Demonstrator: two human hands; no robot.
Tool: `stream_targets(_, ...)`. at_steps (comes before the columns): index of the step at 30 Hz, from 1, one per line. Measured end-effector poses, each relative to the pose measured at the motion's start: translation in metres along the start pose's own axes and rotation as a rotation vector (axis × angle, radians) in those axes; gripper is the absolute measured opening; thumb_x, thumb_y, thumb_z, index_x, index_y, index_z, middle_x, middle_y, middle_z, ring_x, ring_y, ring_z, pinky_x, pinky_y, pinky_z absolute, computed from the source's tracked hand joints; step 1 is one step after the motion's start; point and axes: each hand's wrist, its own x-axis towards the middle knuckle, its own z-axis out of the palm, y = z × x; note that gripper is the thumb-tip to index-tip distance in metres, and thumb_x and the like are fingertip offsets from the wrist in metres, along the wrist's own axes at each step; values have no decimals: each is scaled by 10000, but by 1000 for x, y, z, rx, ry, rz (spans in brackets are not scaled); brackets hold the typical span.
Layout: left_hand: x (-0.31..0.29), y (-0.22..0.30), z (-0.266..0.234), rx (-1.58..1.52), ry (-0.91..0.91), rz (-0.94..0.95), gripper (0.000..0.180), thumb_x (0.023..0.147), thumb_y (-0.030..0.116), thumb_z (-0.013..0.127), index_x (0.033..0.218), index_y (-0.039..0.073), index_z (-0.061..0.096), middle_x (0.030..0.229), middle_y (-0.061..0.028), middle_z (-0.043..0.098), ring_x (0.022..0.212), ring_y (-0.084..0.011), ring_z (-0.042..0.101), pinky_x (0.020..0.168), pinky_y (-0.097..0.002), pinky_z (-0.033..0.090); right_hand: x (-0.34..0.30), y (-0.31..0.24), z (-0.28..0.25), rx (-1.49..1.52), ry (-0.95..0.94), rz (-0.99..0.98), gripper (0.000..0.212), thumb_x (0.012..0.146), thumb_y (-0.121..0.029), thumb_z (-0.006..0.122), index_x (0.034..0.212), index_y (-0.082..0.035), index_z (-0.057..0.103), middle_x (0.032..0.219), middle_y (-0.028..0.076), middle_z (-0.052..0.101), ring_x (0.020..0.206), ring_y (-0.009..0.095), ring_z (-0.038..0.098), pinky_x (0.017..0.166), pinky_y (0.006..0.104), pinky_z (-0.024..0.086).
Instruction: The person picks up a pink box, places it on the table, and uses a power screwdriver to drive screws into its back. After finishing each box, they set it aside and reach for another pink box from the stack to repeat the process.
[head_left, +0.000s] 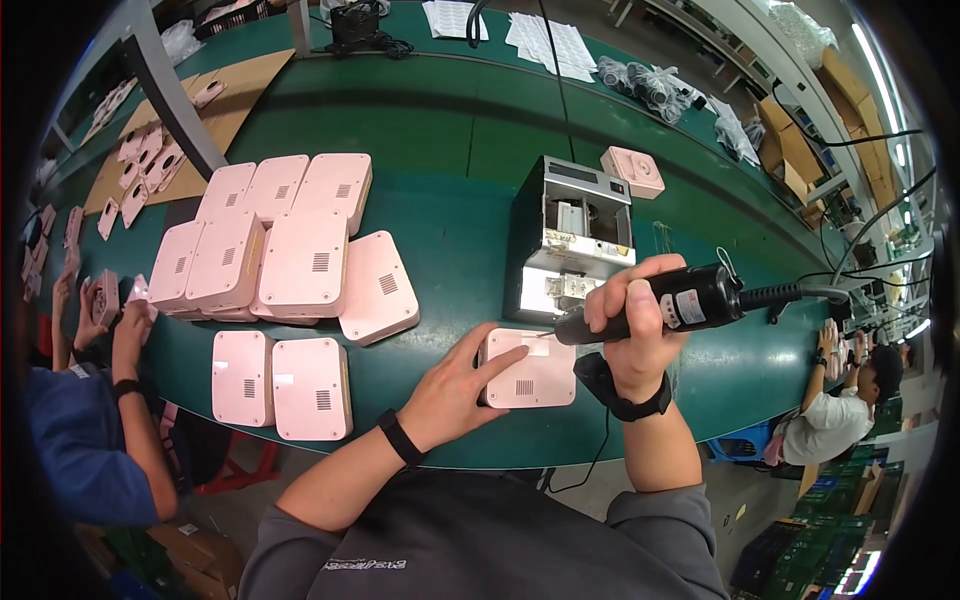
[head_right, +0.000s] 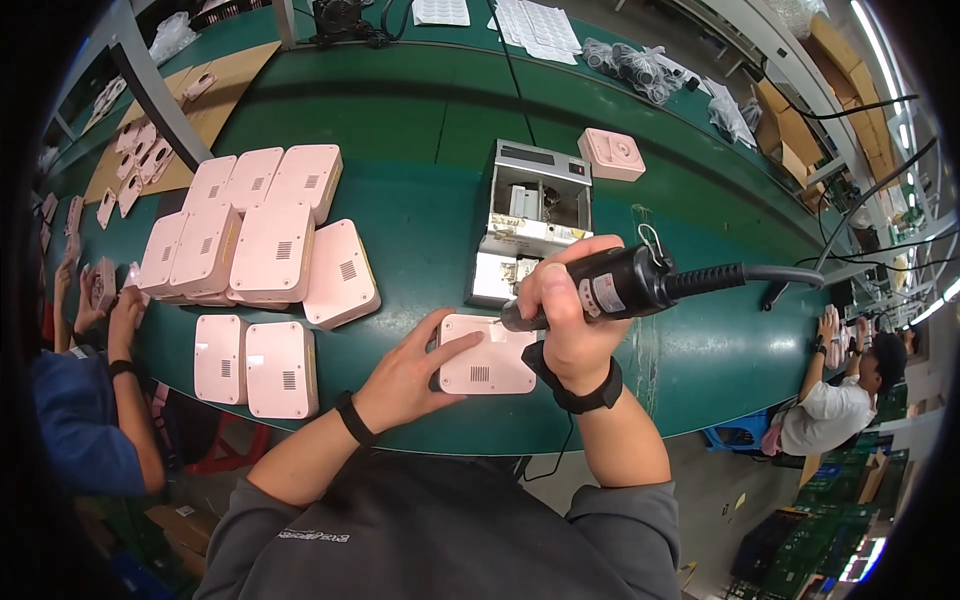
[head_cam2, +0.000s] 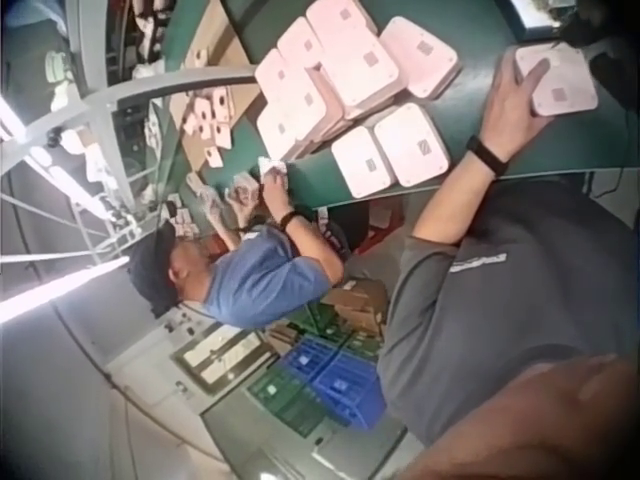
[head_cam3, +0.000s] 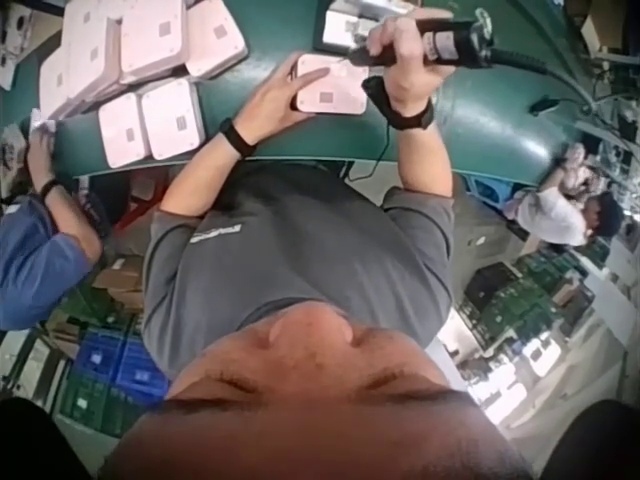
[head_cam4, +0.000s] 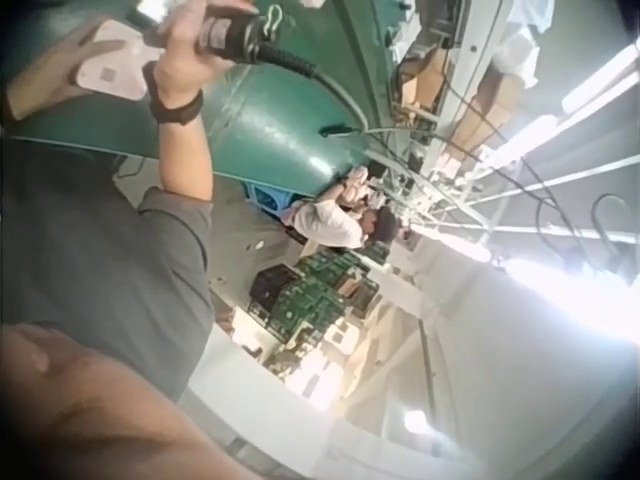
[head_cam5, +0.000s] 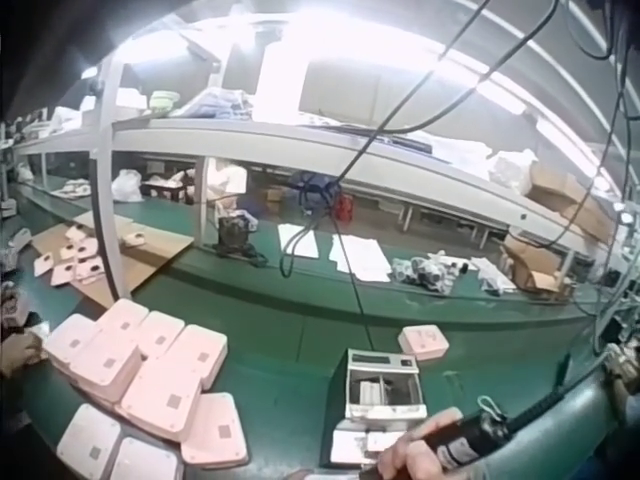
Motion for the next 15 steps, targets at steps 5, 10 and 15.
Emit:
stream_targets(5,0,-2,1,22,10,2,774,667,144,848,1368,224,530,1421,-152,378,1205,-355,531,939,-410,525,1,0,-2,18,-25,-17,193,895,-140,562,1022,-43,454,669,91,509,500,175,471,491,340,455)
stream_targets(10,0,0,-2,12,1,-8,774,665,140,848,1367,225,533,1415,-155,384,1203,-357,532,937,-409,525,-2,-2,-3,33,-25,-23,186,893,-132,562,1017,-46,453,669,92,507,500,178,473,488,339,453)
stream_targets(15,1,-2,1,15,12,-12,762,664,152,849,1360,237,550,1432,-153,381,1155,-358,565,928,-408,528,-3,11,-4,30,-10,-26,173,892,-120,566,999,-40,456,665,94,507,500,179,476,482,335,450)
